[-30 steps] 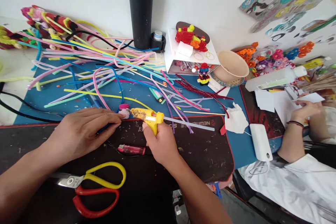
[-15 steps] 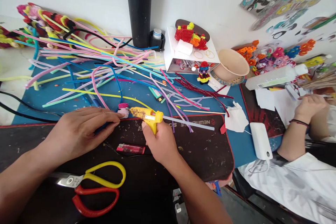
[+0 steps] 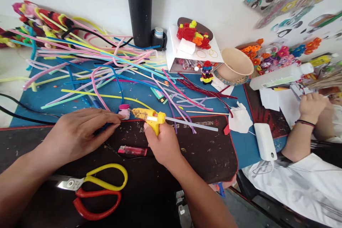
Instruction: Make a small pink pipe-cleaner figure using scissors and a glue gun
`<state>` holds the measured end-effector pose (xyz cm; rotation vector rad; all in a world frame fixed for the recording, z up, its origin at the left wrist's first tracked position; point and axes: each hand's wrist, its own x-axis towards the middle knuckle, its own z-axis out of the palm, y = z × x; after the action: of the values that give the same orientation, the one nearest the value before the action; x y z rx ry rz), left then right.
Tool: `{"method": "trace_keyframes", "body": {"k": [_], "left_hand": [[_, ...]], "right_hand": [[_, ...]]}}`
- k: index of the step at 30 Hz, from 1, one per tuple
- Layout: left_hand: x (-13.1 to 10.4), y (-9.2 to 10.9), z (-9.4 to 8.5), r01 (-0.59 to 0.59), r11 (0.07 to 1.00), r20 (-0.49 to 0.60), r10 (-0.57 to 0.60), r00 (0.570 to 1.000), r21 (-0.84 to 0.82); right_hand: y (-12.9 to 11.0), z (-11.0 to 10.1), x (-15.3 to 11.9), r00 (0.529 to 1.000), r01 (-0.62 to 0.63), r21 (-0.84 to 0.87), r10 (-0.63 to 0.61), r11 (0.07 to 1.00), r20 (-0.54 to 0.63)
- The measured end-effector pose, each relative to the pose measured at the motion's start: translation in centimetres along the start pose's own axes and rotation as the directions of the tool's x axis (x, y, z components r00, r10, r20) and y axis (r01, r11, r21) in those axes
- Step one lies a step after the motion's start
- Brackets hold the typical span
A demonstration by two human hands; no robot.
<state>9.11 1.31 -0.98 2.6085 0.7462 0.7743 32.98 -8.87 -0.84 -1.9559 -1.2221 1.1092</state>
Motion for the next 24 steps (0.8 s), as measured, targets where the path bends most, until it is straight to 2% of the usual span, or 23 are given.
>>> {"method": "trace_keyframes", "body": {"k": [10,24], "left_hand": [[-0.15,-0.08,-0.03,-0.001,0.999,0.026,0.001,1.0,0.032],[-0.1,-0.05,-0.18,0.017,1.0,0.032,-0.016,0.999,-0.017]], "right_hand": [[-0.04,-0.05,-0.06,1.0,0.014,-0.019,-0.014,1.0,0.004],[-0.03,0.01,-0.14,1.0,0.008,-0.036,-0.008,0.999,0.003]]}}
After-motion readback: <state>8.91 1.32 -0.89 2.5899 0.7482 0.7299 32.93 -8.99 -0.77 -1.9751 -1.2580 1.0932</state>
